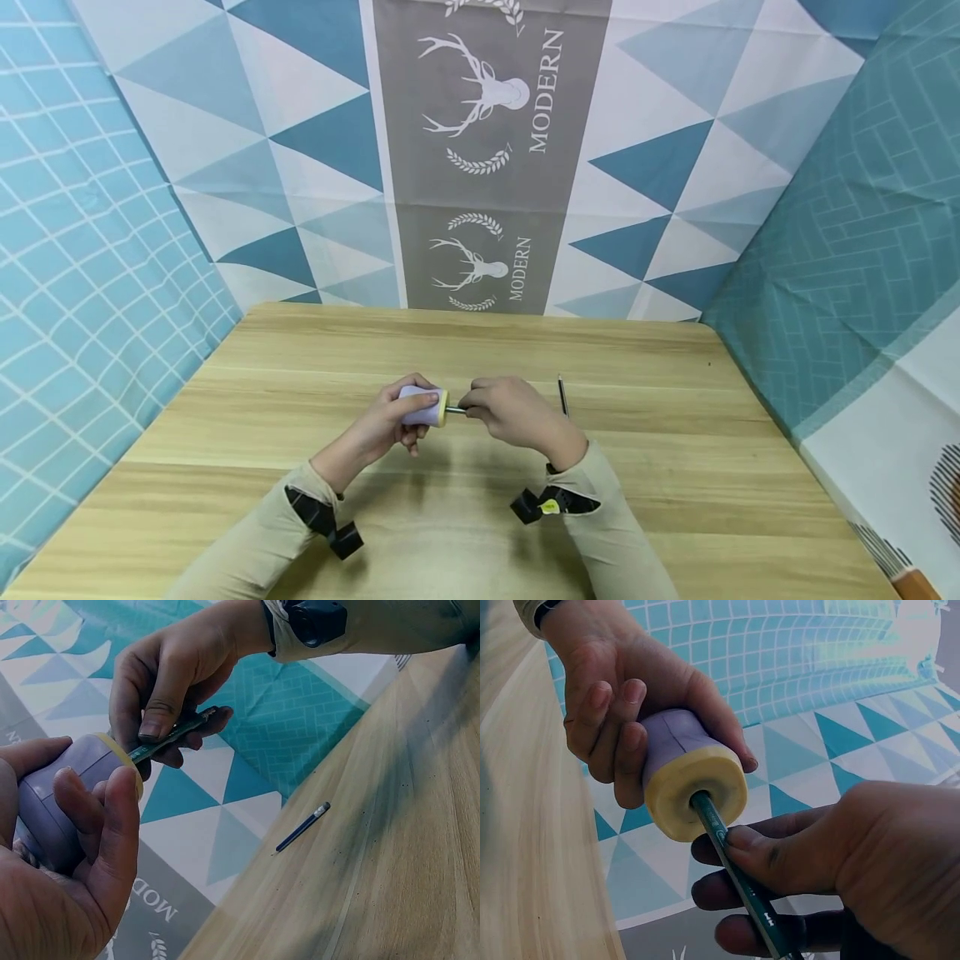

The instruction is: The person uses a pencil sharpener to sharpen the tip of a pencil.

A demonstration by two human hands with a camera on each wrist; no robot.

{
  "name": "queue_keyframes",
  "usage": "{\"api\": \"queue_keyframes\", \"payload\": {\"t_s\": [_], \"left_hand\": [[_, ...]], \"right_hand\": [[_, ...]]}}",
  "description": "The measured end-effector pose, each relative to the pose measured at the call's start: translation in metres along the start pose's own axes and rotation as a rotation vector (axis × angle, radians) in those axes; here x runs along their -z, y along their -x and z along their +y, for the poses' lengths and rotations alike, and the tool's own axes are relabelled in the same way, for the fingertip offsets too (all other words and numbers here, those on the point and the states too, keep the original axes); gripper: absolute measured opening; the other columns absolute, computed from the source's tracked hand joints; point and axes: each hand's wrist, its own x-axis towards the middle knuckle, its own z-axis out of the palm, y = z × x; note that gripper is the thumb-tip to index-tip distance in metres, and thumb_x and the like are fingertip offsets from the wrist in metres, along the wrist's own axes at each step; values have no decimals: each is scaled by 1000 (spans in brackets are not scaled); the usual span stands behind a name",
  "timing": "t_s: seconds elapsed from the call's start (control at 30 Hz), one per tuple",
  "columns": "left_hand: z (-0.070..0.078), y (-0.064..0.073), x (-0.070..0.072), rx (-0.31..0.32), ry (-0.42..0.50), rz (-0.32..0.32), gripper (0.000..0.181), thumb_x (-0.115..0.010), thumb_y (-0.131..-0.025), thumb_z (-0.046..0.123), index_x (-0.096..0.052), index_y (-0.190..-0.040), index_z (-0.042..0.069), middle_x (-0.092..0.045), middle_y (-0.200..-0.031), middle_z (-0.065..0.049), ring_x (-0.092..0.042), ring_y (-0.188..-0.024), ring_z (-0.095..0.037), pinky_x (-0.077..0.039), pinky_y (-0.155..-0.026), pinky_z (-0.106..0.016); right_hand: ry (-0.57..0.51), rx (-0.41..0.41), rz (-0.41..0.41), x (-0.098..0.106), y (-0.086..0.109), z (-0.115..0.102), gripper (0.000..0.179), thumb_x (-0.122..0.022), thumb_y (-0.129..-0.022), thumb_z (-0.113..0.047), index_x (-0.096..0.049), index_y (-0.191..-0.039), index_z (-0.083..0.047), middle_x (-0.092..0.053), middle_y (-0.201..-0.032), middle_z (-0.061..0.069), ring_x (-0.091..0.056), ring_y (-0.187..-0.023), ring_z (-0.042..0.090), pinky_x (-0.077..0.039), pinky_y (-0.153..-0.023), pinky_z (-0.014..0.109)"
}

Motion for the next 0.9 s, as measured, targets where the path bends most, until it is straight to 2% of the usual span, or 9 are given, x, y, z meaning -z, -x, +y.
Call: {"api": "queue_keyframes", "payload": {"t_s": [0.2,0.43,0.67,0.9], "left_hand": [[-1,0,-1,-2,-12,-12,17,-65,-93,21,-57,-103,10,-56,-60,-7,-47,-41,-9,-54,-40,-27],[1,-1,1,1,28,22,11,-63,-93,21,-57,-98,13,-56,-60,-6,-46,-40,-8,-53,-39,-27],[3,-1,3,16,49,0,8,-61,-94,22,-57,-96,16,-56,-62,-6,-46,-41,-8,-53,-40,-27],[7,-1,5,-8,42,23,7,-60,-93,22,-58,-96,16,-56,-62,-6,-47,-42,-8,-53,-40,-27]], "right_hand": [[-82,-9,-57,3,3,5,10,-66,-92,1,-73,-99,-2,-63,-84,-1,-52,-68,4,-50,-61,23],[-224,-131,-133,8,9,7,14,-61,-96,1,-72,-104,0,-63,-85,-1,-55,-67,5,-51,-58,21],[-240,-146,-144,13,12,10,13,-61,-96,1,-72,-103,1,-63,-83,-2,-51,-64,0,-49,-53,22],[-273,-272,-182,24,16,13,13,-60,-97,1,-71,-103,0,-62,-80,-2,-48,-57,0,-46,-46,22]]}}
